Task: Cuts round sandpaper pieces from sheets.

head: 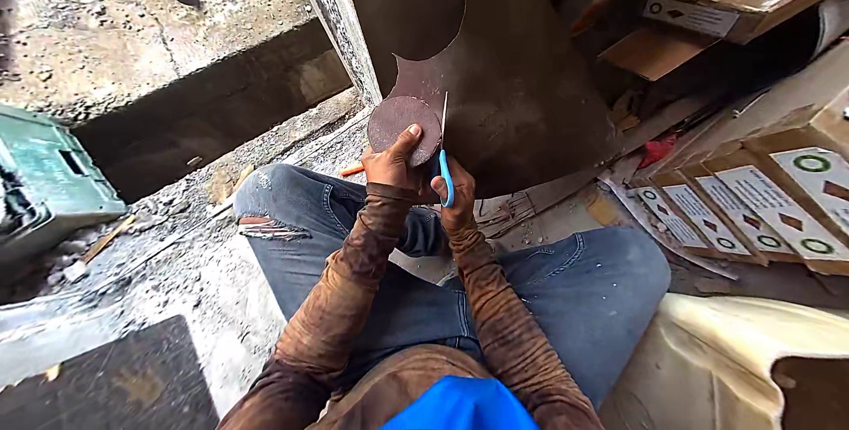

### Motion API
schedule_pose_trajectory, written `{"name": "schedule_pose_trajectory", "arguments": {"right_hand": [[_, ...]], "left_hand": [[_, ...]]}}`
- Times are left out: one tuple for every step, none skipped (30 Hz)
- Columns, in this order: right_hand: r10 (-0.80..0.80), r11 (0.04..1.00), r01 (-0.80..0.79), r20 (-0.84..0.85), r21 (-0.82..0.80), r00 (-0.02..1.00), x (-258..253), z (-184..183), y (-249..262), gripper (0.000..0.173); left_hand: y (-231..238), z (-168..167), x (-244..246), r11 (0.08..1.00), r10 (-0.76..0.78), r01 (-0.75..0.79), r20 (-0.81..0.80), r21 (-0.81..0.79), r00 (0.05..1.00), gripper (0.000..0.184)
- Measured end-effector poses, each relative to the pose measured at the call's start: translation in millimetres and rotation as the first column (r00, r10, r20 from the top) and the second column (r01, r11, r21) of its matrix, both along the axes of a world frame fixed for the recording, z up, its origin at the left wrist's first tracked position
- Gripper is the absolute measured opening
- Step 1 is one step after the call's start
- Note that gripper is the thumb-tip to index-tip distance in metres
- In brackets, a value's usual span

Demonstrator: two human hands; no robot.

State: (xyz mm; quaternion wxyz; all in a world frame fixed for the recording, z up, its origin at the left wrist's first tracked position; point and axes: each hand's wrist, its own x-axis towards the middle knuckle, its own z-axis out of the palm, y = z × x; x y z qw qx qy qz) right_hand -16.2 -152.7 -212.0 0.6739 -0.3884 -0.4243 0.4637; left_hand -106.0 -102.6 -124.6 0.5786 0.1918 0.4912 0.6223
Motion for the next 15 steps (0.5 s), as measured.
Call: {"name": "schedule_pose_trajectory", "arguments": {"right_hand": [[0.007, 1.0, -0.007, -0.016, -0.006, 1.0, -2.2, 1.1, 0.0, 0.051], [0.004, 1.0, -0.004, -0.03, -0.001, 1.0, -5.6, 1.6, 0.1, 0.048], [-0.007, 1.0, 0.007, -0.042, 0.005, 0.999, -9.4, 1.6, 0.9, 0.045], [-0.018, 1.0, 0.018, -0.049, 0.012, 0.999, -12.8, 1.0, 1.9, 0.043], [-0.021, 1.0, 0.022, -0.051, 0.019, 0.998, -14.9, -0.3, 2.6, 0.041], [-0.021, 0.999, 0.022, -0.048, 0.025, 0.999, -15.4, -1.4, 3.0, 0.04], [-0.019, 0.999, 0.02, -0.042, 0.035, 0.999, -14.9, -2.2, 3.4, 0.038], [-0.02, 0.999, 0.022, -0.031, 0.049, 0.999, -14.3, -2.8, 3.8, 0.036], [-0.021, 0.998, 0.021, -0.013, 0.058, 1.0, -13.3, -3.2, 3.8, 0.034], [-0.019, 0.998, 0.018, 0.002, 0.063, 1.0, -12.1, -3.9, 3.6, 0.032], [-0.013, 0.998, 0.012, 0.012, 0.066, 1.0, -10.3, -4.1, 3.1, 0.032], [-0.005, 0.997, 0.004, 0.018, 0.071, 1.0, -8.3, -3.8, 3.0, 0.032], [0.001, 0.997, -0.003, 0.022, 0.072, 1.0, -6.5, -3.1, 3.1, 0.032], [0.014, 0.997, -0.015, 0.018, 0.075, 1.0, -4.6, -1.9, 3.4, 0.034], [0.03, 0.997, -0.03, 0.001, 0.077, 1.0, -3.1, 0.1, 3.4, 0.036]], "left_hand": [[1.0, -0.3, -1.4, 1.0, 0.013, -0.012, -0.013, 0.008, 1.0, 0.038], [2.0, -1.1, -2.4, 1.0, 0.027, -0.027, -0.014, 0.017, 1.0, 0.04], [2.9, -1.5, -2.4, 0.999, 0.044, -0.044, -0.016, 0.024, 0.999, 0.041], [3.9, -1.7, -2.1, 0.998, 0.062, -0.062, -0.017, 0.024, 0.998, 0.042], [4.5, -1.8, -2.2, 0.997, 0.072, -0.072, -0.022, 0.017, 0.997, 0.042], [5.2, -2.0, -2.0, 0.997, 0.077, -0.077, -0.021, 0.016, 0.997, 0.041], [5.9, -2.0, -1.8, 0.997, 0.079, -0.078, -0.021, 0.017, 0.997, 0.04], [6.2, -1.2, -2.0, 0.997, 0.077, -0.077, -0.02, 0.018, 0.997, 0.04], [6.2, -0.4, -2.4, 0.997, 0.074, -0.073, -0.022, 0.022, 0.997, 0.04], [5.8, -0.3, -2.9, 0.998, 0.064, -0.064, -0.031, 0.03, 0.997, 0.04], [5.1, -0.5, -2.9, 0.998, 0.057, -0.055, -0.038, 0.039, 0.998, 0.04], [4.7, -0.1, -2.1, 0.997, 0.055, -0.053, -0.041, 0.051, 0.998, 0.04], [4.4, 0.3, -1.4, 0.997, 0.048, -0.046, -0.041, 0.067, 0.998, 0.04], [4.1, 0.6, -1.1, 0.996, 0.039, -0.036, -0.043, 0.083, 0.998, 0.038], [3.4, 1.3, -1.3, 0.995, 0.03, -0.025, -0.058, 0.093, 0.998, 0.037]]}}
